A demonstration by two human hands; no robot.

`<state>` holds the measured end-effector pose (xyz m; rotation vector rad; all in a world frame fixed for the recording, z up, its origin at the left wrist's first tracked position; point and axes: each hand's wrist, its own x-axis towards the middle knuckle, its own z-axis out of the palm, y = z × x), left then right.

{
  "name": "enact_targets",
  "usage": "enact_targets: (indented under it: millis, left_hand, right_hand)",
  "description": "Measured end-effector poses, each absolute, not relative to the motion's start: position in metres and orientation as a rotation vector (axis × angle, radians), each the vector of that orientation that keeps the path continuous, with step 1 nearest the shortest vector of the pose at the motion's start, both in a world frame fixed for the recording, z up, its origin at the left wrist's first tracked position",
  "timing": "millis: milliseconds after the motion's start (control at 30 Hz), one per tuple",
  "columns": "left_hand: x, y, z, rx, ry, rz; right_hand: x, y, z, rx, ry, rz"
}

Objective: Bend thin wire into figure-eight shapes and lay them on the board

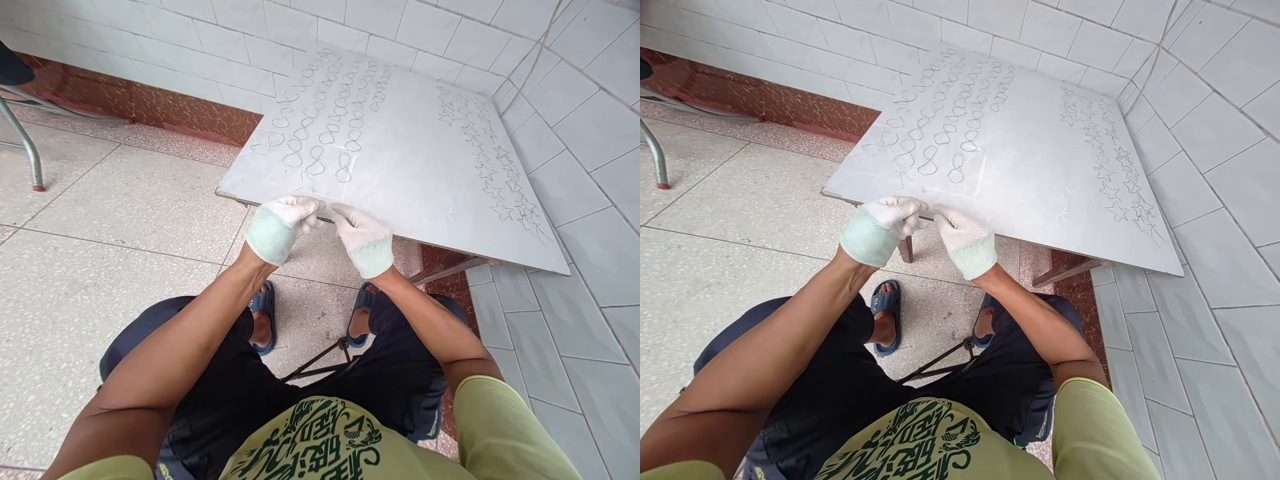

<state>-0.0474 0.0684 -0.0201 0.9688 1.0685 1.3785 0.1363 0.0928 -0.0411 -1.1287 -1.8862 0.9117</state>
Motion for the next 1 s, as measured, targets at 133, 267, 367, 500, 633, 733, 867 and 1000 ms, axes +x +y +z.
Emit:
enact_targets:
  millis: [133,267,367,500,633,733,867,1000]
  left_hand:
    - [-0.046,0.068,-0.022,0.908,1.072,1.389]
    - [-0.045,0.068,-0.026,0.913,1.082,1.394]
    - [-0.045,0.068,-0.028,0.91,1.119,1.414]
    - [-0.049,0.07,-0.029,0.945,1.151,1.37]
    - [-0.057,0.072,-0.023,0.984,1.214,1.171]
    - [-0.062,0.073,-0.02,1.008,1.265,1.077]
    - [-0.065,0.072,-0.02,1.049,1.323,1.018]
    - [-0.065,0.071,-0.022,1.034,1.333,1.007]
  right_hand:
    - [0.138,0.096,-0.042,-1.061,-1.97,0.799]
    - [0.142,0.098,-0.044,-1.076,-2.073,0.616]
    - [0.146,0.101,-0.04,-1.1,-2.2,0.486]
    - [0.154,0.109,-0.027,-1.029,-2.434,0.452]
    - [0.164,0.114,-0.014,-0.896,-2.57,0.49]
    - [0.169,0.113,-0.009,-0.799,-2.612,0.473]
    - [0.171,0.109,-0.009,-0.847,-2.678,0.358]
    - [0.168,0.106,-0.012,-0.976,-2.713,0.201]
